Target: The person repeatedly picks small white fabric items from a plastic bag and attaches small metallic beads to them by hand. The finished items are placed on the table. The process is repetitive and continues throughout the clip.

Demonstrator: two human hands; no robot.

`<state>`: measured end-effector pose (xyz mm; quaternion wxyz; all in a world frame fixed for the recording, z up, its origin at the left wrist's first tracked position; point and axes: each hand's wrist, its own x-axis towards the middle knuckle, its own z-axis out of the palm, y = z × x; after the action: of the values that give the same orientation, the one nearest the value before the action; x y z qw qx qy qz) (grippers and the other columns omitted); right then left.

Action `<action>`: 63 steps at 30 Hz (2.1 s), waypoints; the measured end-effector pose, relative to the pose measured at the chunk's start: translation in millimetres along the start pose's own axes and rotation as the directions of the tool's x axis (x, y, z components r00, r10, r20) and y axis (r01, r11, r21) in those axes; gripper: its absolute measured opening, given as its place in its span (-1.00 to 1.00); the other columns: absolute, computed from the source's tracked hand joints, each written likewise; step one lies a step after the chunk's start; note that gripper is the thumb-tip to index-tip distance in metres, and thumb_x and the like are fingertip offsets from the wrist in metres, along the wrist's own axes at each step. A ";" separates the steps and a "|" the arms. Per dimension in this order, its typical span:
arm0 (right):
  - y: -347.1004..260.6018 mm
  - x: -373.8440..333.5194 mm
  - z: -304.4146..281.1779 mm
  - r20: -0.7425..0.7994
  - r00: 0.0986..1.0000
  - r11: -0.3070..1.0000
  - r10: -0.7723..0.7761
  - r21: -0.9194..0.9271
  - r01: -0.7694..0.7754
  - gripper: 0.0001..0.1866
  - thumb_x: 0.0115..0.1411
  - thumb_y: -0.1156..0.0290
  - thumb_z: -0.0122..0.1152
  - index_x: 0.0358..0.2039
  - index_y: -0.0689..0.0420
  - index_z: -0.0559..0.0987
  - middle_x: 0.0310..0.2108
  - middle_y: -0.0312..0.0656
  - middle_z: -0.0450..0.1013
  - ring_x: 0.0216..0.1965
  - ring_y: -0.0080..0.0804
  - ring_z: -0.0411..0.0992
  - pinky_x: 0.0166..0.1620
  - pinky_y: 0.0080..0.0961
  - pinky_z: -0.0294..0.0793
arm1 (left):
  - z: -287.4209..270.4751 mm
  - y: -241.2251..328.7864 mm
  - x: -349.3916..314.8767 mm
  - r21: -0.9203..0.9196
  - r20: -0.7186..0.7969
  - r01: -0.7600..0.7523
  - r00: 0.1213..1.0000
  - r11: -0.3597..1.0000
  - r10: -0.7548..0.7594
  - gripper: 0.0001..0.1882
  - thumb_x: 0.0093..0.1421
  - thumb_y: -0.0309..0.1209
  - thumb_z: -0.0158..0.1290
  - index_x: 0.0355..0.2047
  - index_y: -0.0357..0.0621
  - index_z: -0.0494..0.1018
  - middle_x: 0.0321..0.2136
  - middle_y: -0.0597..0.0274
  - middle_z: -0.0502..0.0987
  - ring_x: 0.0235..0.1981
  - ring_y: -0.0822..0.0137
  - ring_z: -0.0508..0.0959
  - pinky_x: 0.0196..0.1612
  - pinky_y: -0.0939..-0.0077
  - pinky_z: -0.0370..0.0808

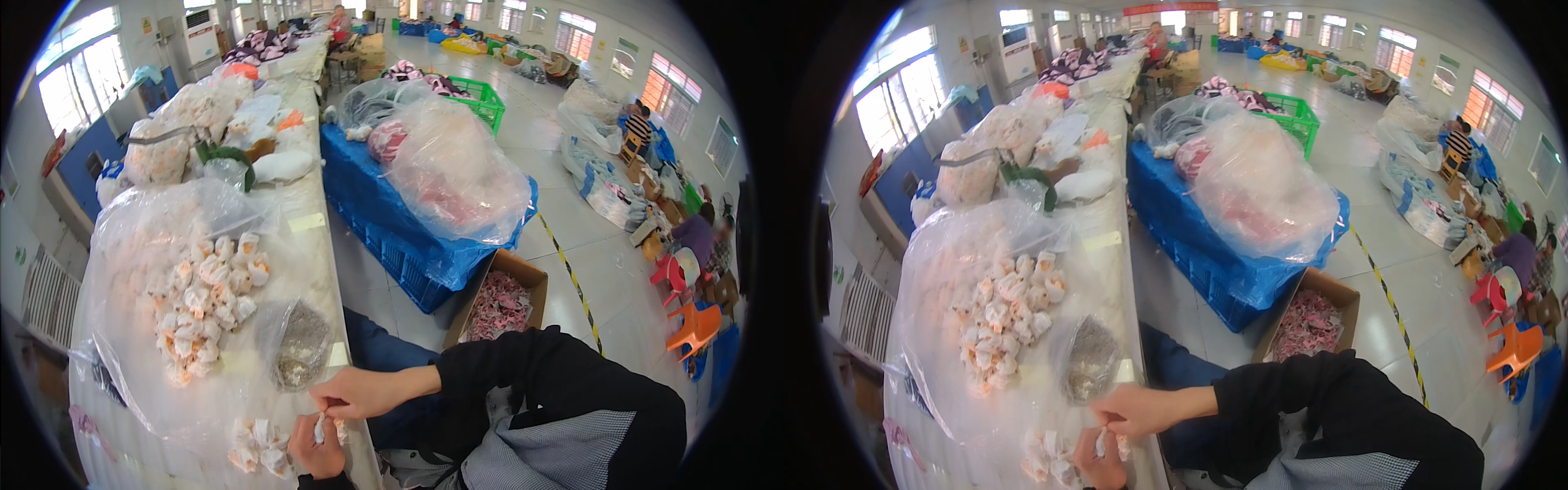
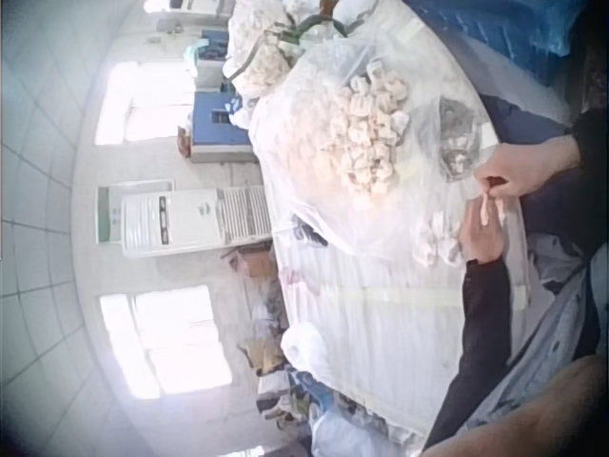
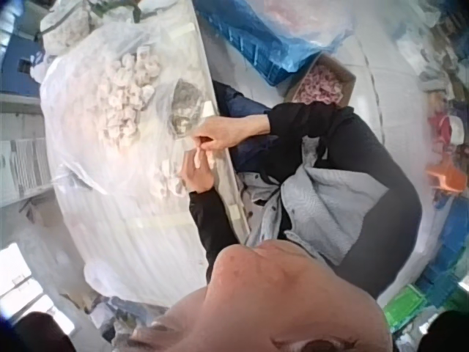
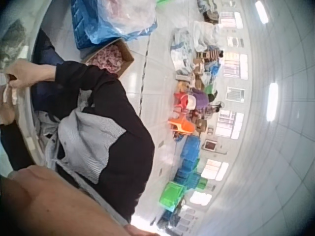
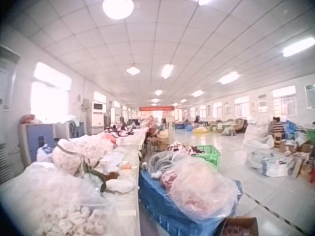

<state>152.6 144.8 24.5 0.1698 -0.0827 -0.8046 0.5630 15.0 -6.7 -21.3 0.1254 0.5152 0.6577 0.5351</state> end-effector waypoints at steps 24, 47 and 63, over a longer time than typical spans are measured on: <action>25.3 -8.8 23.5 -0.258 0.921 0.918 0.293 0.345 -0.195 -0.79 0.44 0.38 0.26 -0.14 0.31 0.61 -0.25 -0.23 0.58 -0.31 -0.63 0.54 -0.20 -0.61 0.55 | -9.4 22.1 11.7 -0.040 -0.158 0.282 0.945 0.959 -0.284 -0.80 0.19 -0.60 0.28 -0.16 -0.23 0.67 -0.35 0.23 0.60 -0.50 0.49 0.43 -0.49 0.57 0.29; 24.5 -7.4 16.2 -0.289 0.956 0.996 0.054 -0.047 -0.071 -0.85 0.35 0.42 0.33 -0.15 0.21 0.62 -0.36 -0.19 0.53 -0.41 -0.48 0.54 -0.34 -0.57 0.50 | 10.4 26.8 2.6 -0.492 0.010 0.436 0.869 0.754 -0.495 -0.77 0.41 -0.55 0.09 0.06 -0.21 0.42 -0.32 0.42 0.45 -0.64 0.78 0.25 -0.58 0.75 0.11; 24.7 -5.1 36.2 -0.377 0.918 0.957 0.126 0.291 -0.011 -0.79 0.45 0.41 0.23 -0.04 0.28 0.54 -0.32 -0.23 0.50 -0.35 -0.62 0.48 -0.28 -0.64 0.47 | 7.9 23.9 5.3 -0.574 -0.051 0.363 0.879 0.734 -0.474 -0.67 0.36 -0.67 0.10 0.10 -0.25 0.42 0.01 0.28 0.52 -0.45 0.78 0.33 -0.48 0.79 0.23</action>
<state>142.6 120.0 -10.7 0.3170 -0.1967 -0.6620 0.6500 31.3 -0.3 -2.4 0.3204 0.2405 0.5847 0.7054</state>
